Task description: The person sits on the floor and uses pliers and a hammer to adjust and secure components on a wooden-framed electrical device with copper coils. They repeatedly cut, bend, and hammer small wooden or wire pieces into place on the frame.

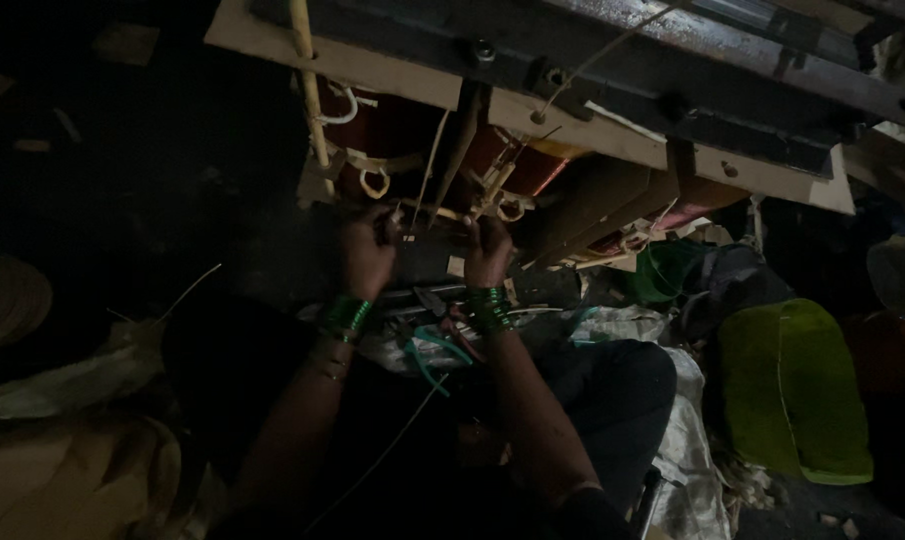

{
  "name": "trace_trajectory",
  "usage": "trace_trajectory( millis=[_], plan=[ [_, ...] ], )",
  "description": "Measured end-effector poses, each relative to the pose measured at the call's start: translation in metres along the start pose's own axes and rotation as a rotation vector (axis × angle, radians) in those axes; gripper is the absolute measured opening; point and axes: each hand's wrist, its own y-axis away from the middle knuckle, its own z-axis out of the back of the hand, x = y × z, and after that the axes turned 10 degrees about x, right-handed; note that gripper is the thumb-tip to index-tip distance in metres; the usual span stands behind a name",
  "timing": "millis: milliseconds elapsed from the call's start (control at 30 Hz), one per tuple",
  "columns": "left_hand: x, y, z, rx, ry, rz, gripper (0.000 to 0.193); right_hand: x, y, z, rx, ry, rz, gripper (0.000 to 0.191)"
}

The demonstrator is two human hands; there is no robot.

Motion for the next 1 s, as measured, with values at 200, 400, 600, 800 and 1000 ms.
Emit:
trace_trajectory(
  millis=[200, 400, 600, 800, 1000],
  plan=[
    [0.004, -0.003, -0.009, -0.093, -0.346, -0.091, 0.016, -0.001, 0.0, -0.001, 0.011, -0.186, 0.03, 0.022],
    [0.019, -0.02, -0.008, 0.203, 1.41, 0.233, 0.017, -0.005, 0.001, -0.001, 0.015, -0.144, 0.05, 0.023],
    [0.002, -0.015, -0.002, 0.087, 0.789, 0.344, 0.02, -0.001, 0.002, -0.001, 0.036, -0.182, 0.023, 0.027],
    [-0.012, 0.001, -0.014, -0.251, -0.654, 0.013, 0.022, 0.002, 0.002, 0.0, 0.029, -0.214, -0.053, 0.027],
    [0.003, -0.006, -0.024, -0.17, -0.481, 0.04, 0.025, -0.001, 0.003, 0.005, 0.011, 0.119, 0.095, 0.028]
  ],
)
